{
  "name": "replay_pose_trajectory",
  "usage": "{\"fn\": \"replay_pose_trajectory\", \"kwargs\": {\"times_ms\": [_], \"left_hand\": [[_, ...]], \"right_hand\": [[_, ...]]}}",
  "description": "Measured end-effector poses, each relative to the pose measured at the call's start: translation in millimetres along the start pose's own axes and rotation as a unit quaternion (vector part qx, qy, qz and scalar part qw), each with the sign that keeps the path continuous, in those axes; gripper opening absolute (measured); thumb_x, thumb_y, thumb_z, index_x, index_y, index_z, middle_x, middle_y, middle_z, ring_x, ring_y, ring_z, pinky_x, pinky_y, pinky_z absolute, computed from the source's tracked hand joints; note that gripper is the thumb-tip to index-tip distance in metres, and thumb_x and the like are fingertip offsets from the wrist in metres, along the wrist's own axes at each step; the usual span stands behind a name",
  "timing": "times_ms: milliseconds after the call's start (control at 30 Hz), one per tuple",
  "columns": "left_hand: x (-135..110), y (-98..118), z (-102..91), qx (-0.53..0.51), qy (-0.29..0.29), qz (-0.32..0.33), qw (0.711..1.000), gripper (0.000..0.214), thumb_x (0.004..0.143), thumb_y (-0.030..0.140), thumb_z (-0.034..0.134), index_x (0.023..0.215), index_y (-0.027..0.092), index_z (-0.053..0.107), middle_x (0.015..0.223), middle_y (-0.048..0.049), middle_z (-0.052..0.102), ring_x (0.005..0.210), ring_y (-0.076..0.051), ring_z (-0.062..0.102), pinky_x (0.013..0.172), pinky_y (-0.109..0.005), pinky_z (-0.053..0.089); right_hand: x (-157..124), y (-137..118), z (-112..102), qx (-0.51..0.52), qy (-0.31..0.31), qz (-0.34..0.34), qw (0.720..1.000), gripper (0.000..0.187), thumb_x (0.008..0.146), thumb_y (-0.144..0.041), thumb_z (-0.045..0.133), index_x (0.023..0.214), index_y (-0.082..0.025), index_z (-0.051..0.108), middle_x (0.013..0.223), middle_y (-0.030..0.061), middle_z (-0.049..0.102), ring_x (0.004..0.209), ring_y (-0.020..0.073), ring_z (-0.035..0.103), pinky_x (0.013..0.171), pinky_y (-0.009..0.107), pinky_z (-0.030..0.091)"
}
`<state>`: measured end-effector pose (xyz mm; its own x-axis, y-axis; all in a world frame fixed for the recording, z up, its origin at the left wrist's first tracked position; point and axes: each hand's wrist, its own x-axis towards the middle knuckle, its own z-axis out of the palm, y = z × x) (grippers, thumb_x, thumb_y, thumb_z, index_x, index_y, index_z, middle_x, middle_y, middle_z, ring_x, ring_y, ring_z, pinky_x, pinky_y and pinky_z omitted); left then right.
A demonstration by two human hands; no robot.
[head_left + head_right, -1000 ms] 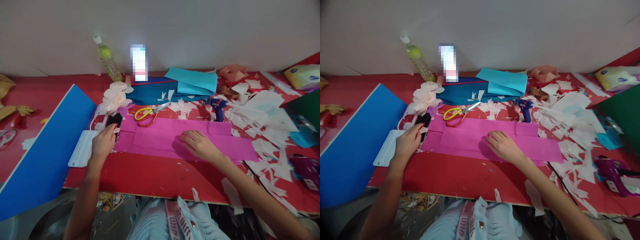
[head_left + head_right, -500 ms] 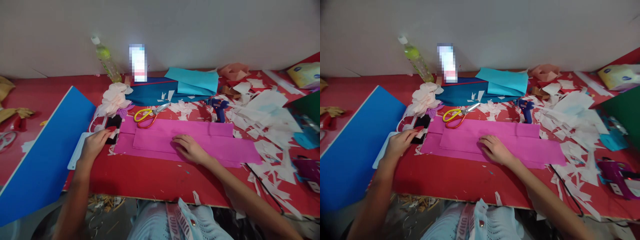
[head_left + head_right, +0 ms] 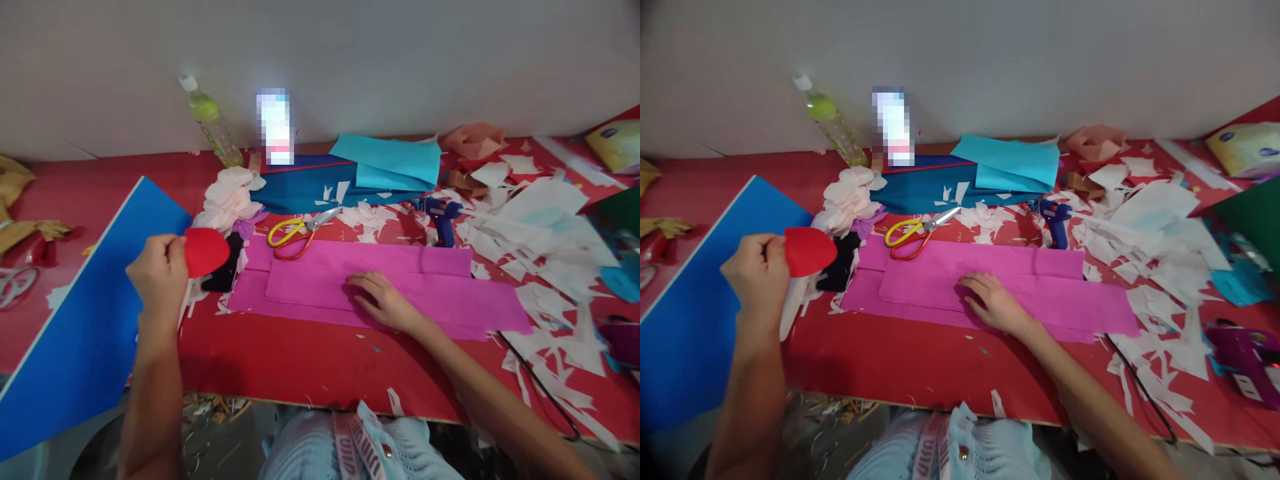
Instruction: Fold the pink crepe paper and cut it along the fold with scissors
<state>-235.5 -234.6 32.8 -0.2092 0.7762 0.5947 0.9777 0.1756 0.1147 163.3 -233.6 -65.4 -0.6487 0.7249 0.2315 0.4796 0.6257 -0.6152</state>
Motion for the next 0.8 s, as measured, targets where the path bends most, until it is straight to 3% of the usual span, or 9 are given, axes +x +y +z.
{"fn": "replay_pose_trajectory", "kwargs": {"times_ms": [167, 267, 367, 467, 600, 800], "left_hand": [[3.8, 57.1, 13.9, -0.099, -0.137, 0.140, 0.976, 0.026, 0.093, 0.029, 0.035, 0.095, 0.018, 0.058, 0.088, -0.0054, 0.067, 0.079, -0.017, 0.061, 0.067, -0.028, 0.045], [-3.6, 89.4, 28.7, -0.121, -0.255, 0.283, 0.917, 0.027, 0.093, 0.018, 0.031, 0.101, 0.017, 0.057, 0.096, -0.0066, 0.064, 0.084, -0.016, 0.061, 0.067, -0.026, 0.044], [-12.2, 112.4, 41.6, -0.073, -0.320, 0.392, 0.860, 0.028, 0.092, 0.014, 0.032, 0.097, 0.016, 0.059, 0.094, -0.0066, 0.061, 0.076, -0.015, 0.058, 0.057, -0.024, 0.039], [-18.3, 123.7, 52.0, -0.037, -0.315, 0.447, 0.836, 0.029, 0.093, 0.014, 0.033, 0.094, 0.016, 0.061, 0.089, -0.0067, 0.058, 0.082, -0.016, 0.056, 0.059, -0.024, 0.039], [-24.2, 124.6, 58.4, -0.023, -0.267, 0.473, 0.839, 0.027, 0.095, 0.022, 0.036, 0.096, 0.017, 0.063, 0.095, -0.0098, 0.060, 0.092, -0.022, 0.054, 0.076, -0.035, 0.041], [-47.5, 115.2, 48.4, -0.059, -0.266, 0.417, 0.867, 0.037, 0.095, 0.033, 0.037, 0.119, 0.014, 0.057, 0.119, -0.0143, 0.060, 0.104, -0.026, 0.054, 0.083, -0.040, 0.040]], "right_hand": [[0.5, -0.8, -0.3, 0.002, 0.000, 0.000, 1.000, 0.029, 0.090, -0.018, 0.045, 0.118, -0.019, 0.052, 0.116, 0.0127, 0.060, 0.109, 0.0241, 0.054, 0.094, 0.046, 0.046], [0.6, -0.8, -0.1, 0.000, 0.001, -0.002, 1.000, 0.028, 0.090, -0.019, 0.045, 0.117, -0.019, 0.053, 0.115, 0.0124, 0.060, 0.109, 0.0240, 0.055, 0.094, 0.046, 0.046], [0.9, -0.8, -0.1, -0.002, 0.000, -0.002, 1.000, 0.027, 0.090, -0.020, 0.045, 0.116, -0.019, 0.054, 0.115, 0.0124, 0.061, 0.109, 0.0244, 0.054, 0.094, 0.046, 0.046], [0.9, -1.1, -0.4, -0.007, 0.000, -0.002, 1.000, 0.027, 0.091, -0.020, 0.045, 0.116, -0.019, 0.054, 0.115, 0.0123, 0.061, 0.110, 0.0245, 0.054, 0.095, 0.047, 0.046], [0.2, -0.9, -0.4, -0.012, -0.005, -0.012, 1.000, 0.028, 0.091, -0.020, 0.044, 0.117, -0.020, 0.054, 0.116, 0.0117, 0.061, 0.112, 0.0246, 0.054, 0.096, 0.047, 0.045], [-0.4, 0.7, 1.5, -0.011, 0.007, -0.015, 1.000, 0.030, 0.090, -0.021, 0.044, 0.119, -0.022, 0.054, 0.114, 0.0117, 0.062, 0.110, 0.0244, 0.056, 0.093, 0.047, 0.047]]}}
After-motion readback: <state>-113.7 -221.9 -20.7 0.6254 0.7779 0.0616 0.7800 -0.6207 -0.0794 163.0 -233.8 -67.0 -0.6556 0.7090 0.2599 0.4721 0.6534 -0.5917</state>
